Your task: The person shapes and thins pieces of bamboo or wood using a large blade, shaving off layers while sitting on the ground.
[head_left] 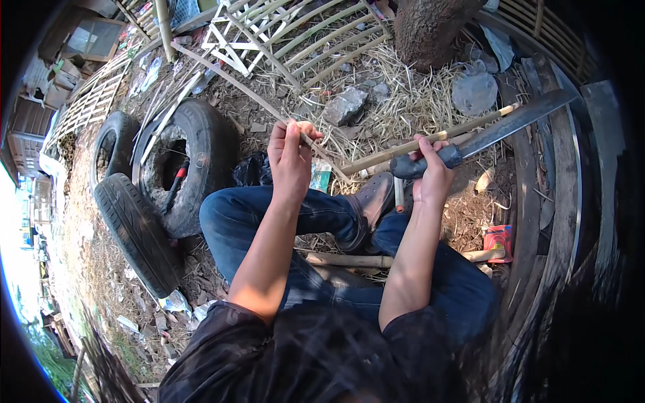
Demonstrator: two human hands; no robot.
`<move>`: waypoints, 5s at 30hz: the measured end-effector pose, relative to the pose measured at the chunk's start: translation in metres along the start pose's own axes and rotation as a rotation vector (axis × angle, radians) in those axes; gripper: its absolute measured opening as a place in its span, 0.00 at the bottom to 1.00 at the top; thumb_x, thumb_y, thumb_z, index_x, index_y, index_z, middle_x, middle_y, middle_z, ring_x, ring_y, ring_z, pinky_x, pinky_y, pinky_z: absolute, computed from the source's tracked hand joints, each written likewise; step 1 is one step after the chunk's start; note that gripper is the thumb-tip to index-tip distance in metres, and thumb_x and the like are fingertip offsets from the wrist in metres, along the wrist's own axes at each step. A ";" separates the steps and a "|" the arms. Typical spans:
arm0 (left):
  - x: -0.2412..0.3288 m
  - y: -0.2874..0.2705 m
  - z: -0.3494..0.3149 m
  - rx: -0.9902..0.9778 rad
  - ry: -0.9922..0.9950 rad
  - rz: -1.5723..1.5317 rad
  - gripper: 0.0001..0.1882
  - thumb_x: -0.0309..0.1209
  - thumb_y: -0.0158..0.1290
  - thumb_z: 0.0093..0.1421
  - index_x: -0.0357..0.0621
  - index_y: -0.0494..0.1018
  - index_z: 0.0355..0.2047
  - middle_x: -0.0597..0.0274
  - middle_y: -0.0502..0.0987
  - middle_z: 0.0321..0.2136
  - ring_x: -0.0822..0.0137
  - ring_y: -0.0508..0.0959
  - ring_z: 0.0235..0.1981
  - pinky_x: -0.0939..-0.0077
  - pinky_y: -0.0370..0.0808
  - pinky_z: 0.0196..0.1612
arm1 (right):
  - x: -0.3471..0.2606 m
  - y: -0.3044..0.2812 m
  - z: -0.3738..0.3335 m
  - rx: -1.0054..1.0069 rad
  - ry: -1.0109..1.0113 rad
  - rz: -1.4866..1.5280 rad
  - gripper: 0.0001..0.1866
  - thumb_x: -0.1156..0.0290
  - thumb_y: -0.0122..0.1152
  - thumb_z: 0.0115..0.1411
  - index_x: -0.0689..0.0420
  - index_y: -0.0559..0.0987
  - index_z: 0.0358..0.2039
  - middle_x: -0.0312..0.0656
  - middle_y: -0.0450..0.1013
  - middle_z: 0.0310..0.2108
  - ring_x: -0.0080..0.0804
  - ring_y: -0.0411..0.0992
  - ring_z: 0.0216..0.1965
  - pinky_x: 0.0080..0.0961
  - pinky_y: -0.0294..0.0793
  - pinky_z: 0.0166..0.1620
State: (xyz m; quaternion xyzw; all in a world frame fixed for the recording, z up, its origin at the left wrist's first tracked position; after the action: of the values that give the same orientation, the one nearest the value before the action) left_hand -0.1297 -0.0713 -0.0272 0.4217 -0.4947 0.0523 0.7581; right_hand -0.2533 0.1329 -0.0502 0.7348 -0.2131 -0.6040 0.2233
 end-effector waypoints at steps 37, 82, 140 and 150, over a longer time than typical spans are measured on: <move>0.044 0.000 -0.008 -0.461 -0.567 0.674 0.14 0.35 0.54 0.61 0.42 0.68 0.43 0.69 0.72 0.36 0.76 0.71 0.39 0.81 0.67 0.42 | -0.080 0.055 0.050 -0.163 -0.298 -0.391 0.13 0.84 0.60 0.51 0.55 0.64 0.23 0.49 0.77 0.32 0.22 0.70 0.23 0.19 0.69 0.26; 0.185 -0.028 0.140 -0.617 -0.017 1.441 0.22 0.42 0.56 0.59 0.33 0.71 0.20 0.60 0.60 0.10 0.70 0.60 0.15 0.68 0.63 0.21 | -0.237 0.279 0.000 -0.745 -1.382 -1.526 0.10 0.75 0.62 0.41 0.60 0.78 0.28 0.49 0.75 0.25 0.48 0.75 0.30 0.38 0.74 0.34; 0.060 0.022 -0.081 -0.604 -0.782 0.513 0.24 0.47 0.30 0.70 0.47 0.58 0.20 0.73 0.58 0.12 0.80 0.56 0.12 0.82 0.55 0.15 | -0.181 0.001 0.029 -0.138 -0.997 -1.753 0.17 0.70 0.67 0.33 0.55 0.76 0.28 0.46 0.74 0.22 0.48 0.74 0.27 0.40 0.73 0.31; 0.045 0.014 -0.102 -0.561 -0.933 0.553 0.22 0.47 0.33 0.70 0.47 0.62 0.23 0.74 0.61 0.13 0.80 0.59 0.13 0.83 0.59 0.17 | -0.135 -0.004 0.027 -0.483 -1.156 -1.678 0.20 0.69 0.68 0.26 0.55 0.75 0.26 0.42 0.73 0.24 0.43 0.73 0.27 0.37 0.73 0.35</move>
State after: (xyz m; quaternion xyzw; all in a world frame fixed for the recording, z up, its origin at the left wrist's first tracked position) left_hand -0.0423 -0.0073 0.0009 0.0403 -0.8606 -0.0755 0.5021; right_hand -0.3041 0.2129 0.0503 0.1819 0.4170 -0.8509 -0.2626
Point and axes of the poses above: each hand's wrist, its own z-axis towards the middle knuckle, its own y-axis out of the palm, x = y × z, the point moved 3 cm from there along z, towards the middle knuckle
